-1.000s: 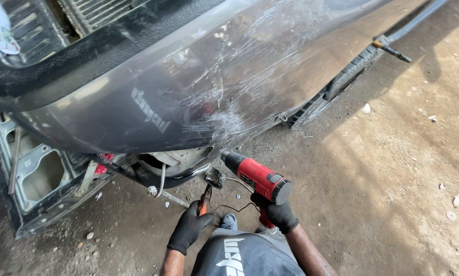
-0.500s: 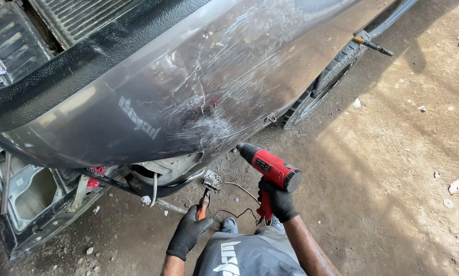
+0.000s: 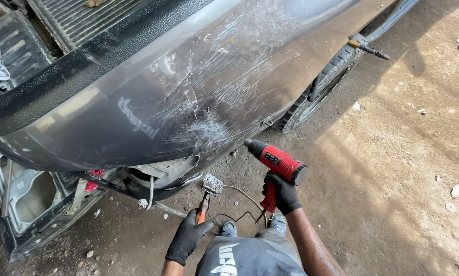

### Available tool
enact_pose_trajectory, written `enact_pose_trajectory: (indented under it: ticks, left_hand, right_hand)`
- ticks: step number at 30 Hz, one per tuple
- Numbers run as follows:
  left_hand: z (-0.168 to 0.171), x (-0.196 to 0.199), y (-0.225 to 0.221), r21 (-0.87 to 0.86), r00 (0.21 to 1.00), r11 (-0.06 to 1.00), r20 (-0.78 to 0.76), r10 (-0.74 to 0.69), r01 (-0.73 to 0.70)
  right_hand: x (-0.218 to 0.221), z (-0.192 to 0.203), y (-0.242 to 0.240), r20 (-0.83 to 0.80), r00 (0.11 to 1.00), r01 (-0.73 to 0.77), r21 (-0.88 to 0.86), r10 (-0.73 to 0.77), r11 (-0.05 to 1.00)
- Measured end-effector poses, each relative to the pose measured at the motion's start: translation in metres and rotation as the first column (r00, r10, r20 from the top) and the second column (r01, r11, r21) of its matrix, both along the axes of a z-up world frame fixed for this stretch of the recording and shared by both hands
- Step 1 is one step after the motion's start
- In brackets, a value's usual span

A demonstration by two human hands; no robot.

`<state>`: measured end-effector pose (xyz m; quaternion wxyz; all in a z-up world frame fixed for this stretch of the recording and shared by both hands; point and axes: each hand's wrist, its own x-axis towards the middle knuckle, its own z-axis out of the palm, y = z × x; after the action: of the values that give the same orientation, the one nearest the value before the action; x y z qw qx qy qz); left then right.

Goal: The person repairs a dented car bumper on a vehicle in a workshop. They heat the bumper with a heat gun, pry at the dent with pliers, apply body filler from a bucket onto the panel, wipe the area with a red cloth, and attach a chain pull tool to the bumper edge to work the dent.

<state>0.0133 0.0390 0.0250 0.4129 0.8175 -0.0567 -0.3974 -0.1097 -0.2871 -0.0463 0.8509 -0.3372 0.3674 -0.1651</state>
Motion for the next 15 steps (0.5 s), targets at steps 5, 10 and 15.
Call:
enact_pose_trajectory:
  ticks: [5, 10, 15]
  left_hand:
    - [-0.002, -0.004, 0.003, 0.004, 1.0, 1.0, -0.02, 0.019, -0.019]
    - [0.002, -0.003, -0.006, 0.039, 0.999, 0.999, -0.044, 0.018, -0.017]
    - [-0.002, -0.004, -0.009, 0.002, 1.0, 1.0, -0.018, 0.018, -0.018]
  right_hand:
    - [-0.004, -0.001, -0.001, -0.007, 1.0, -0.002, -0.041, 0.001, 0.999]
    - [-0.013, 0.005, 0.014, 0.078, 0.986, -0.146, -0.024, 0.147, 0.989]
    - [-0.01, 0.013, 0.01, 0.116, 0.986, -0.109, -0.075, 0.117, 0.991]
